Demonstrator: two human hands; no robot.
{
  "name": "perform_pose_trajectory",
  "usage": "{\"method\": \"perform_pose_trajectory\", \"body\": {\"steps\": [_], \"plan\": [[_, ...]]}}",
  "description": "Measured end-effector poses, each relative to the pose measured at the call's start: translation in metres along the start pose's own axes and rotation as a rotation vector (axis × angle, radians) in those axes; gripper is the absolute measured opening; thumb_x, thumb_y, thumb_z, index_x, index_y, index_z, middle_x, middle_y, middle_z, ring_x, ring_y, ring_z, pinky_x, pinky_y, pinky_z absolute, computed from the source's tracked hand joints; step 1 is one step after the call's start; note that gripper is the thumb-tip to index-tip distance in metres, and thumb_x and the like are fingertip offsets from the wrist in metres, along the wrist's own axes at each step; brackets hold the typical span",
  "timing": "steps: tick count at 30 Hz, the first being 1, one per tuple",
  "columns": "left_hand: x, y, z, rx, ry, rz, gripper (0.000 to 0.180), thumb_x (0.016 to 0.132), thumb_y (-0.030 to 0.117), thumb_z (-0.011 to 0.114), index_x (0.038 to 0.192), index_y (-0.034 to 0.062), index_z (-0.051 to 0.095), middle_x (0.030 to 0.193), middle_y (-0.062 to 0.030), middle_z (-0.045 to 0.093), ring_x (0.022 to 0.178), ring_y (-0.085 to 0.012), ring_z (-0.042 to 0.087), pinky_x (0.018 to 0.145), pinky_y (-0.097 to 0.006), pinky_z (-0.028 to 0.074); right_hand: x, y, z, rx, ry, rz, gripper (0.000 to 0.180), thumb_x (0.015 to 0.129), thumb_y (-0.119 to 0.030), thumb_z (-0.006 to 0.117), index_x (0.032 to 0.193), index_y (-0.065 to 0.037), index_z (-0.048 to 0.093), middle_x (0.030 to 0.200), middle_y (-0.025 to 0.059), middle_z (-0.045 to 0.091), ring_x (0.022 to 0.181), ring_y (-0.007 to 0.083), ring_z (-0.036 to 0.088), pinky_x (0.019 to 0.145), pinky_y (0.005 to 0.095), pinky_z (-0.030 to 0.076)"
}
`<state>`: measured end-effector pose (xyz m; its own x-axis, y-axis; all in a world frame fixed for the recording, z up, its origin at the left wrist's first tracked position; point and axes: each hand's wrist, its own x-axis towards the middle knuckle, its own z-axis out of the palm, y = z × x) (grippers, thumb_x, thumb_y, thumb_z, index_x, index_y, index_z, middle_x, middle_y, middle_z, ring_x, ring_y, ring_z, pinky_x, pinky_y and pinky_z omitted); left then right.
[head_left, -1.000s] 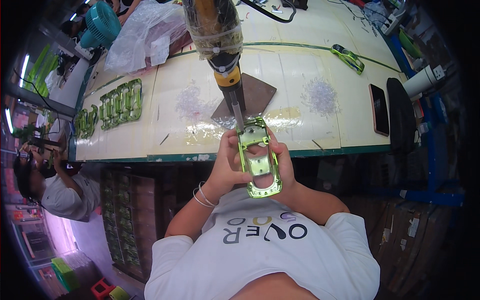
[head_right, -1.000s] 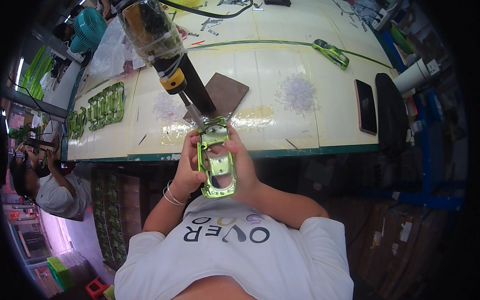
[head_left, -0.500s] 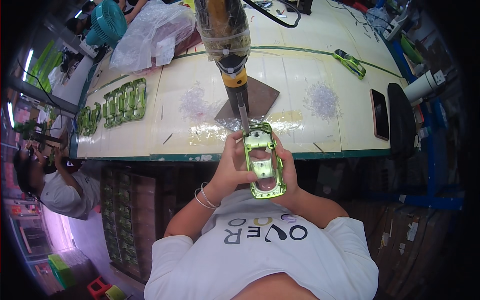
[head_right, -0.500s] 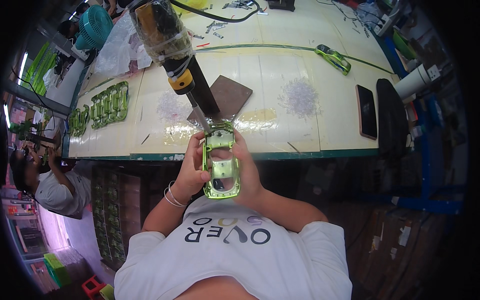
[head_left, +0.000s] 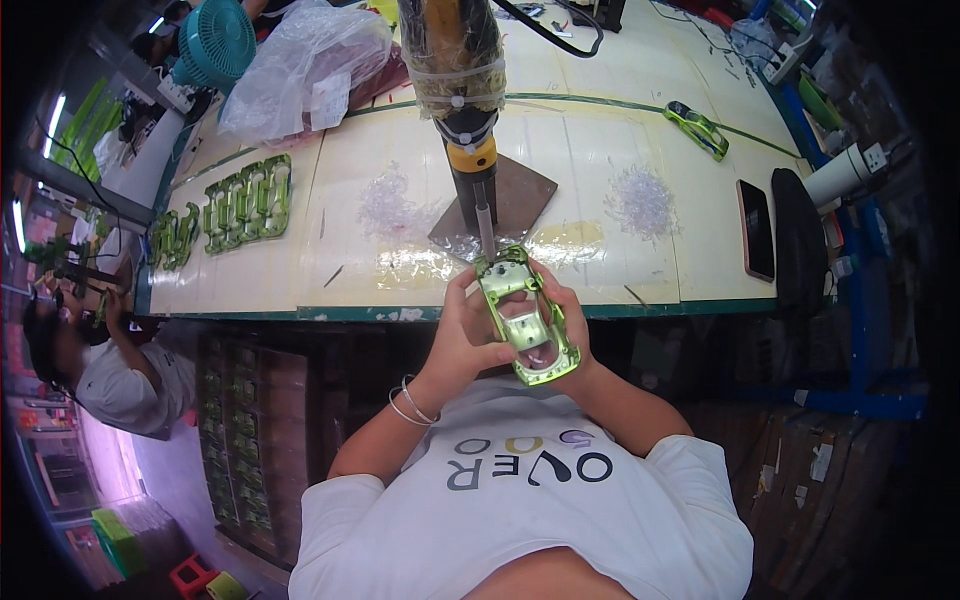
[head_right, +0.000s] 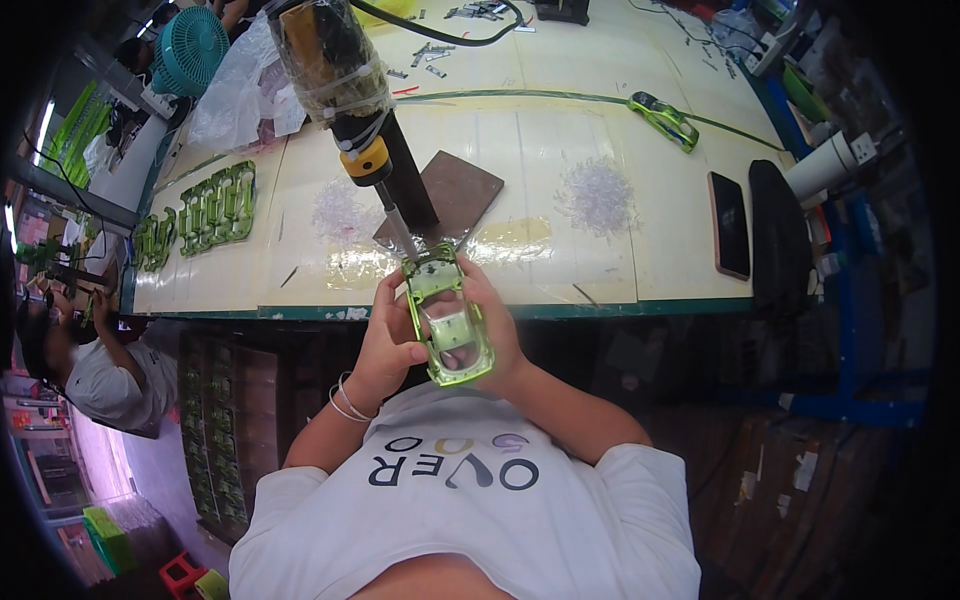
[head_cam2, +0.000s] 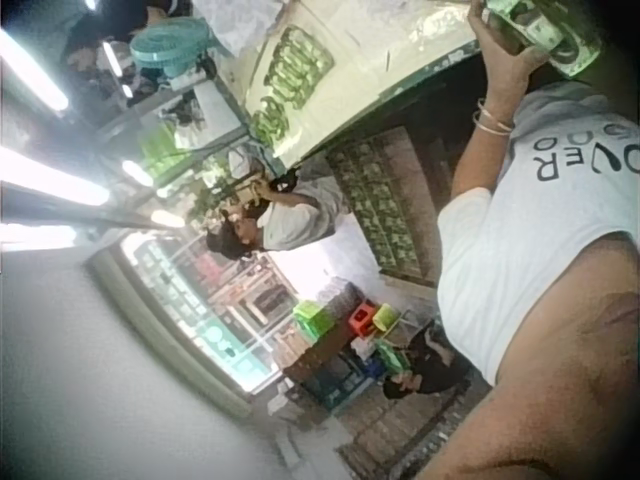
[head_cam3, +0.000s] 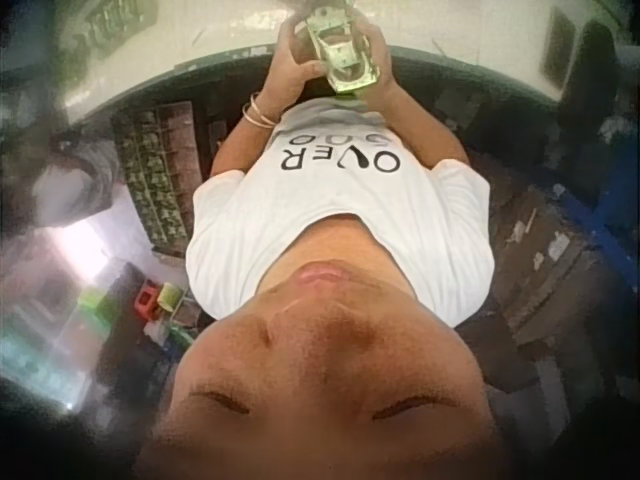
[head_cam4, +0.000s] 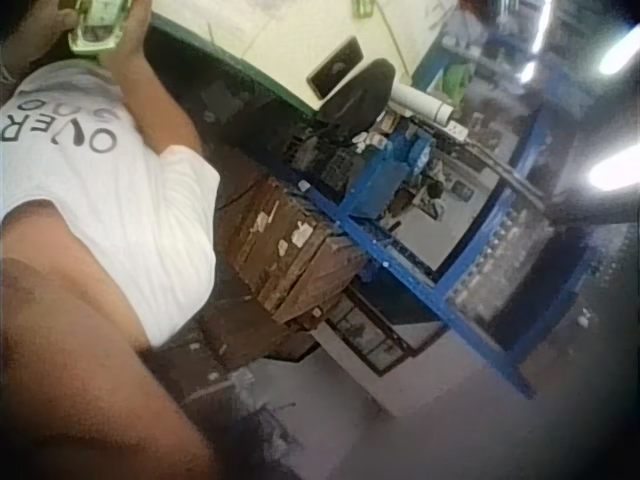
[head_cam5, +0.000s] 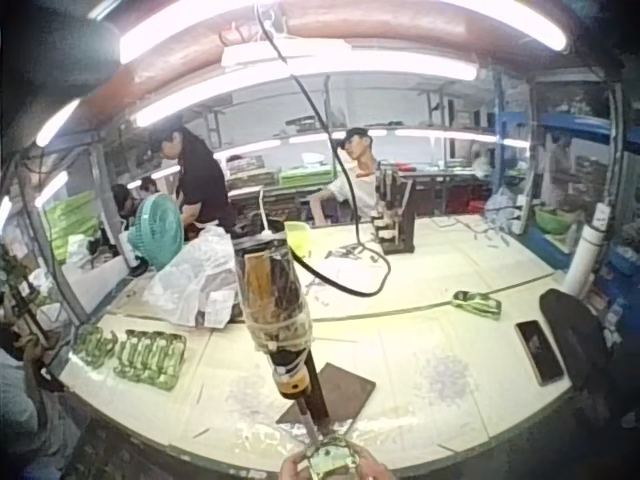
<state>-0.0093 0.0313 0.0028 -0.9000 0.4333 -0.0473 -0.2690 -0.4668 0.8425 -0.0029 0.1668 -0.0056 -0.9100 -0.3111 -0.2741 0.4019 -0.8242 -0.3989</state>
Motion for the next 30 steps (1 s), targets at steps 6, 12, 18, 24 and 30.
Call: {"method": "perform_pose_trajectory", "body": {"steps": [6,12,18,24,30], "plan": [[-0.015,0.002,-0.004,0.112,-0.049,0.093,0.104,0.057,0.019,0.078,0.130,0.0055,0.005,0.122,-0.0174,0.036,0.105,-0.0228,0.044,0.090,-0.037,0.037,0.010,-0.019,0.001,0.184,-0.122,0.269,0.038,0.084,-0.036,0.036,0.108,-0.010,0.047,0.086,0.0151,0.053,0.059,0.0259,0.053,0.027,0.0256,0.038],[-0.021,0.006,-0.001,0.201,-0.094,0.158,0.109,0.056,0.023,0.078,0.131,0.0052,0.001,0.120,-0.0172,0.037,0.112,-0.0249,0.038,0.090,-0.038,0.036,0.013,-0.028,-0.003,0.284,-0.239,0.396,0.039,0.084,-0.039,0.037,0.104,-0.009,0.052,0.088,0.0136,0.055,0.062,0.0236,0.051,0.043,0.0272,0.040],[-0.023,0.010,0.001,0.214,-0.144,0.175,0.109,0.058,0.018,0.076,0.132,0.0066,-0.004,0.122,-0.0189,0.034,0.114,-0.0268,0.035,0.092,-0.040,0.035,0.014,-0.032,0.001,0.307,-0.291,0.419,0.037,0.083,-0.038,0.039,0.098,-0.008,0.055,0.095,0.0136,0.056,0.063,0.0224,0.050,0.056,0.0323,0.041],[-0.025,0.012,0.002,0.236,-0.180,0.165,0.110,0.059,0.017,0.076,0.132,0.0084,-0.007,0.123,-0.0196,0.031,0.116,-0.0272,0.033,0.092,-0.041,0.033,0.016,-0.033,0.001,0.344,-0.382,0.471,0.036,0.083,-0.036,0.040,0.098,-0.007,0.056,0.096,0.0136,0.056,0.061,0.0212,0.048,0.059,0.0305,0.040],[-0.027,0.014,0.002,0.242,-0.210,0.154,0.112,0.059,0.017,0.075,0.132,0.0099,-0.009,0.124,-0.0195,0.030,0.118,-0.0274,0.031,0.092,-0.041,0.033,0.016,-0.035,0.002,0.388,-0.396,0.517,0.036,0.082,-0.036,0.041,0.097,-0.007,0.056,0.097,0.0144,0.056,0.060,0.0215,0.047,0.058,0.0302,0.041]]}}
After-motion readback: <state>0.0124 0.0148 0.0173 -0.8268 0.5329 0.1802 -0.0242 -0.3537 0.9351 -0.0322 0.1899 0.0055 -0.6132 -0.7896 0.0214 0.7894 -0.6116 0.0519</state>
